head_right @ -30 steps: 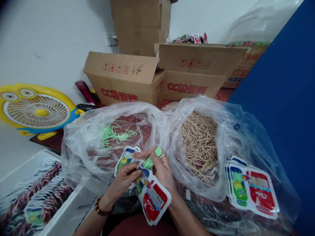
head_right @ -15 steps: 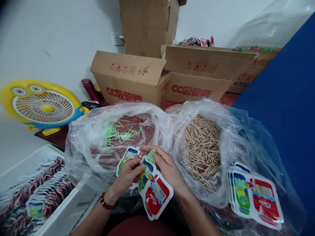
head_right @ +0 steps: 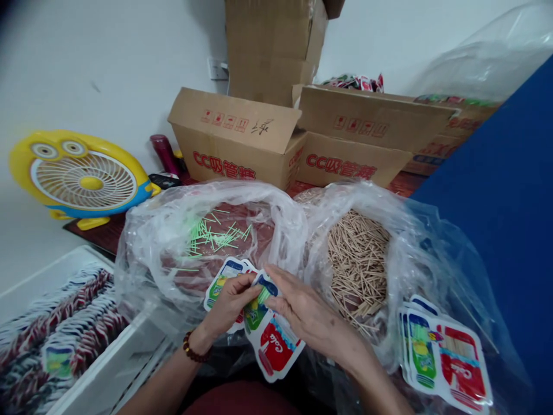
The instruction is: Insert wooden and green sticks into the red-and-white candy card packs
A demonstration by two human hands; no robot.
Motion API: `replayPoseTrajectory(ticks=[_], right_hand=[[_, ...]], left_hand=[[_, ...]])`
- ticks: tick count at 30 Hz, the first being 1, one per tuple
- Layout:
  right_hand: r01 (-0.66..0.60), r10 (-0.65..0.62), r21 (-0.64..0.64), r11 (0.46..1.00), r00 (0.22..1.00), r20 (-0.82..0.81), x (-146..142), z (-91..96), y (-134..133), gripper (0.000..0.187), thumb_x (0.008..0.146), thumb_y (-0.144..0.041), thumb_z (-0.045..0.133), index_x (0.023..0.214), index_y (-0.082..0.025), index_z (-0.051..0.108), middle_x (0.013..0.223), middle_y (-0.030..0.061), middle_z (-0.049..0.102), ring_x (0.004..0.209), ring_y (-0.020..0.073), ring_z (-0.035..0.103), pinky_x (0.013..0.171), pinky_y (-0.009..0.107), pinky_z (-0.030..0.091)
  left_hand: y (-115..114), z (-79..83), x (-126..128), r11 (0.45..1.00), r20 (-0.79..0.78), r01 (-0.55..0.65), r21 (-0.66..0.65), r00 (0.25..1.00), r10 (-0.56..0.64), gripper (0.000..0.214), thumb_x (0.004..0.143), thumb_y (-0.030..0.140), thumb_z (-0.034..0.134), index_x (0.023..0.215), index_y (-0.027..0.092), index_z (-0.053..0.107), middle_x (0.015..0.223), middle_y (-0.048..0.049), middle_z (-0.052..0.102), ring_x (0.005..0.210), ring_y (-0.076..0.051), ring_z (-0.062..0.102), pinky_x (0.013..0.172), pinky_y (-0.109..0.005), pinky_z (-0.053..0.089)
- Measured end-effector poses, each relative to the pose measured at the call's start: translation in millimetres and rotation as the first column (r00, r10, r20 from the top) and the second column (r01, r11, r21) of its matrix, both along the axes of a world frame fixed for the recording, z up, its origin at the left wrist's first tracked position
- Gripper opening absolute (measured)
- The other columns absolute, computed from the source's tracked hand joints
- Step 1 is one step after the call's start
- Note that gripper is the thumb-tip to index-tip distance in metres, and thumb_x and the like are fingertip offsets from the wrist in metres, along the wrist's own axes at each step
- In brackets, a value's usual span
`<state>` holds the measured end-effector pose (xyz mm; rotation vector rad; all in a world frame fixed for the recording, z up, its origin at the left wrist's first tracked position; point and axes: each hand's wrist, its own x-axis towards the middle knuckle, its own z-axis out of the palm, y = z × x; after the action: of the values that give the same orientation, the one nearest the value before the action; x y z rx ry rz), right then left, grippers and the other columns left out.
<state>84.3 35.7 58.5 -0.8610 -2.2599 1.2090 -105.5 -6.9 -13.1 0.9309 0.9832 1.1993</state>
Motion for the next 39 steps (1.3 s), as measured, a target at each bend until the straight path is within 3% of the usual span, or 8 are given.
replayPoseTrajectory(ticks=[5,10,14,22,26,29,34,39], right_hand=[[0.072,-0.072,0.14,0.987,0.997,-0.008,4,-2.6,3,0.037,0.09,-0.024,0.053,0.126,-0.029,0.057,0.132,0.0046,0.057,0.123,0.0234,0.051,0.107,0.045,0.037],[-0.02,0.027,0.124,0.992,0.998,-0.052,2,0.1,6,0.033,0.091,-0.022,0.052,0.121,-0.031,0.061,0.126,0.0045,0.061,0.115,0.0216,0.056,0.099,0.04,0.044],[0.042,-0.032,0.121,0.992,0.996,-0.084,-7,-4.4,9,0.028,0.091,-0.025,0.051,0.116,-0.028,0.064,0.123,0.0044,0.062,0.112,0.0207,0.058,0.098,0.036,0.044],[0.029,-0.042,0.136,0.99,0.995,0.094,-8,-1.0,21,0.024,0.091,-0.028,0.051,0.11,-0.024,0.066,0.097,0.0036,0.07,0.087,0.018,0.064,0.075,0.028,0.048],[0.021,-0.047,0.151,0.988,0.984,0.173,-4,-1.0,23,0.021,0.091,-0.023,0.049,0.099,-0.022,0.068,0.086,0.0019,0.069,0.079,0.0158,0.062,0.069,0.024,0.044],[0.047,-0.061,0.098,0.994,0.988,0.144,-4,-2.3,23,0.019,0.09,-0.025,0.05,0.096,-0.021,0.067,0.084,0.0013,0.068,0.075,0.0148,0.062,0.068,0.024,0.044],[0.138,-0.135,-0.028,0.99,0.987,0.091,3,-6.7,24,0.028,0.084,-0.029,0.058,0.111,-0.021,0.056,0.081,-0.0008,0.067,0.071,0.0145,0.061,0.064,0.023,0.043],[0.121,-0.107,-0.098,0.988,0.985,0.133,13,-19.8,26,0.019,0.084,-0.036,0.057,0.081,-0.018,0.063,0.069,-0.0016,0.063,0.063,0.0132,0.056,0.056,0.021,0.039]], left_hand=[[0,2.3,2,0.999,-0.008,-0.025,0.034,1.0,0.025,0.029,0.079,0.043,0.065,0.079,0.014,0.064,0.069,0.0017,0.055,0.061,-0.009,0.047,0.058,-0.02,0.04],[1,2.8,5,0.997,-0.015,0.008,0.074,1.0,-0.007,0.026,0.08,0.04,0.065,0.081,0.014,0.064,0.073,0.001,0.055,0.064,-0.01,0.047,0.061,-0.02,0.041],[3,2.6,5,0.996,-0.044,0.005,0.092,0.999,0.0,0.026,0.082,0.039,0.063,0.08,0.013,0.064,0.07,0.0015,0.053,0.063,-0.01,0.045,0.06,-0.02,0.039],[3,1.8,2,0.994,-0.027,-0.098,0.047,0.995,0.1,0.023,0.082,0.037,0.064,0.082,0.015,0.064,0.07,0.0024,0.057,0.062,-0.009,0.049,0.059,-0.019,0.041],[1,3.8,0,0.999,0.092,0.026,-0.038,0.996,-0.022,0.022,0.077,0.034,0.07,0.088,0.015,0.064,0.075,0.0006,0.064,0.066,-0.012,0.058,0.065,-0.023,0.048],[2,3.3,0,0.987,0.138,0.123,-0.105,0.984,-0.108,0.026,0.073,0.03,0.074,0.091,0.013,0.067,0.076,-0.0026,0.069,0.067,-0.014,0.062,0.067,-0.026,0.05],[3,4.9,2,0.991,0.129,0.058,-0.122,0.991,-0.042,0.023,0.071,0.027,0.076,0.088,0.014,0.066,0.075,-0.0014,0.07,0.063,-0.013,0.063,0.062,-0.023,0.049],[-2,10.1,5,0.994,0.096,0.059,-0.091,0.994,-0.05,0.024,0.075,0.031,0.072,0.09,0.013,0.067,0.08,-0.0041,0.071,0.067,-0.015,0.064,0.065,-0.026,0.051]])
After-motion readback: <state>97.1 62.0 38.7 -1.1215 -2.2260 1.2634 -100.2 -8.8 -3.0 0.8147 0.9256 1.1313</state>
